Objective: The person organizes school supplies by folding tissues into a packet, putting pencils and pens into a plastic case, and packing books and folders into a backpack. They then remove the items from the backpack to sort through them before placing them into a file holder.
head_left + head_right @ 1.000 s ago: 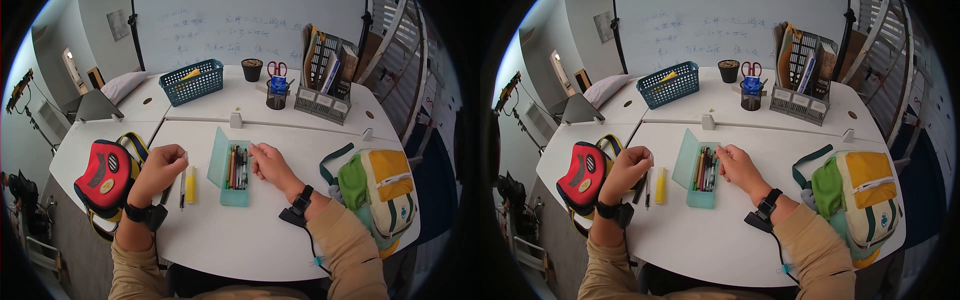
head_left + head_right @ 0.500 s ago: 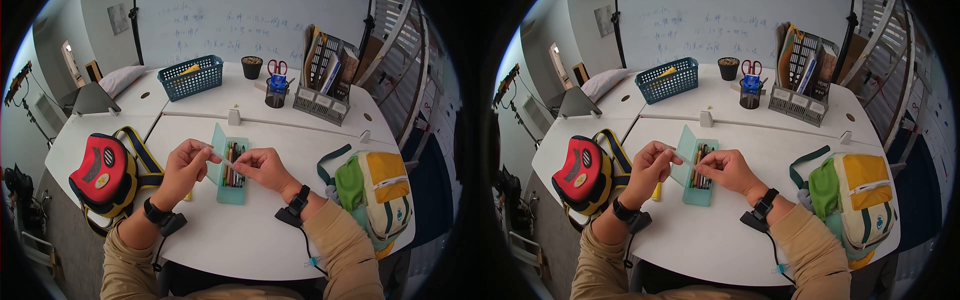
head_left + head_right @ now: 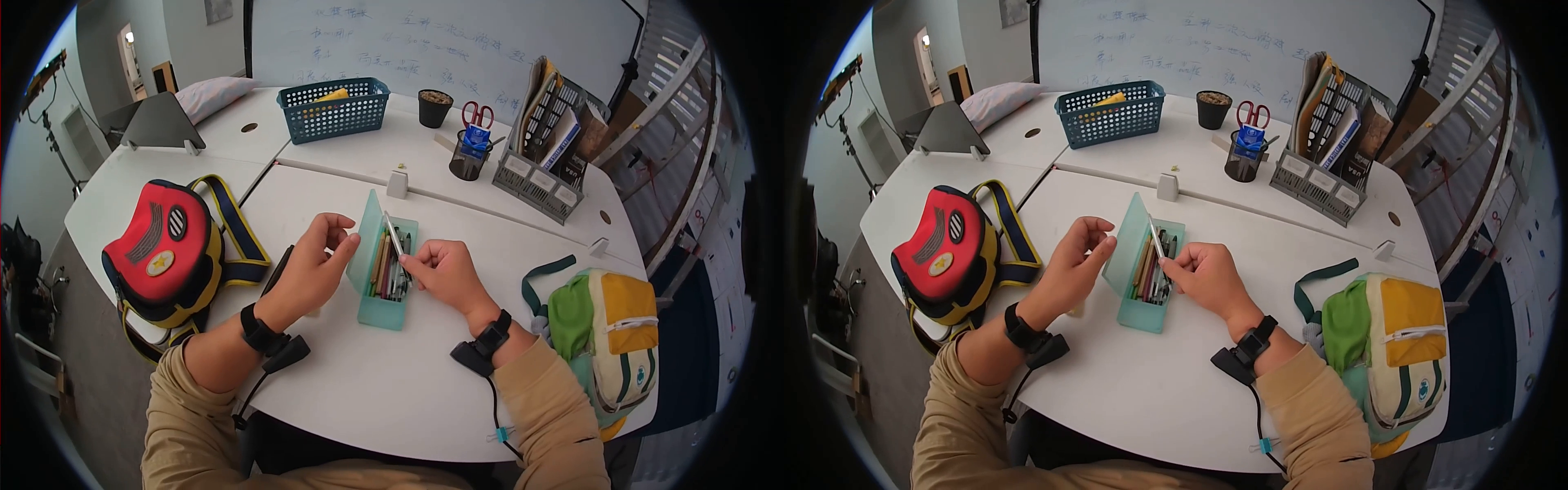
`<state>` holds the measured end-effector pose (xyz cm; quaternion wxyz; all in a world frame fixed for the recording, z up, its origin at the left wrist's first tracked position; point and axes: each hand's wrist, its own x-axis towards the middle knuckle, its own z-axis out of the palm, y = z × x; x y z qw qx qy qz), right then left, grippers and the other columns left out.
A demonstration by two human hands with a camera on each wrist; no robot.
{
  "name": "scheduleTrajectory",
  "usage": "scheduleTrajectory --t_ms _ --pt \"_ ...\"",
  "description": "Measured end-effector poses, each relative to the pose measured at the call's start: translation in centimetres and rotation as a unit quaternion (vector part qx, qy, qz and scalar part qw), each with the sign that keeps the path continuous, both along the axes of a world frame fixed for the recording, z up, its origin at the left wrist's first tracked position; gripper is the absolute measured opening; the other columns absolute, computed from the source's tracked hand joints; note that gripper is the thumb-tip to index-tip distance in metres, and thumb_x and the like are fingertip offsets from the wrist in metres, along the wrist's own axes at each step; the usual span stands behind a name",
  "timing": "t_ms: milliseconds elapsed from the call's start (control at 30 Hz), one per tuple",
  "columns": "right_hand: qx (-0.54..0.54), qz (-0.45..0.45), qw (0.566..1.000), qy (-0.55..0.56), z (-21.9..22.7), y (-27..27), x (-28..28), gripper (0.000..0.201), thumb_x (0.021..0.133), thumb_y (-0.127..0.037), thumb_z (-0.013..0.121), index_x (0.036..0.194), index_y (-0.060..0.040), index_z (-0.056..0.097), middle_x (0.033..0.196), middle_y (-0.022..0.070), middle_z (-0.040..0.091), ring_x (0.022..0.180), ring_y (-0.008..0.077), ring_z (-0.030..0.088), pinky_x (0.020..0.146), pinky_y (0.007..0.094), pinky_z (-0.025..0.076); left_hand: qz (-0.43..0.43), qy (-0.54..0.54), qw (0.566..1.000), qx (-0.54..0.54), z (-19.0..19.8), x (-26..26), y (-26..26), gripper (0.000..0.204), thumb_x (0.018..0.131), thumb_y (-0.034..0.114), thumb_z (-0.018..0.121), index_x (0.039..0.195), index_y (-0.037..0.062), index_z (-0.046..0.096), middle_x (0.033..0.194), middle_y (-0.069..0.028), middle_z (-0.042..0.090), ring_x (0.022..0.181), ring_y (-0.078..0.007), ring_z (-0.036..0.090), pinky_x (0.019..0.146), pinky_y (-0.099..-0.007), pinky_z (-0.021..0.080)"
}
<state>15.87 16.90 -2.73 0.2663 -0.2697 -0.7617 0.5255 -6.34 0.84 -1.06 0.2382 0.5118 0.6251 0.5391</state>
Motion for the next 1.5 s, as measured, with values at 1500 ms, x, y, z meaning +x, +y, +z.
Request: scheduleTrajectory --t_ms 1500 --pt "-0.008 0.035 0.999 -0.030 -0.1 -0.3 -0.4 0.028 0.112 -0.025 0.080 0.101 0.0005 0.081 0.071 -0.0021 0.070 0.064 0.0053 0.058 0.061 0.0268 0.047 -0.100 0.037 0.993 -0.049 0.9 1.5 -0.8 0.035 0.120 0.031 0.065 0.140 0.0022 0.061 0.112 -0.0027 0.063 0.098 -0.0108 0.059 0.085 -0.0305 0.053"
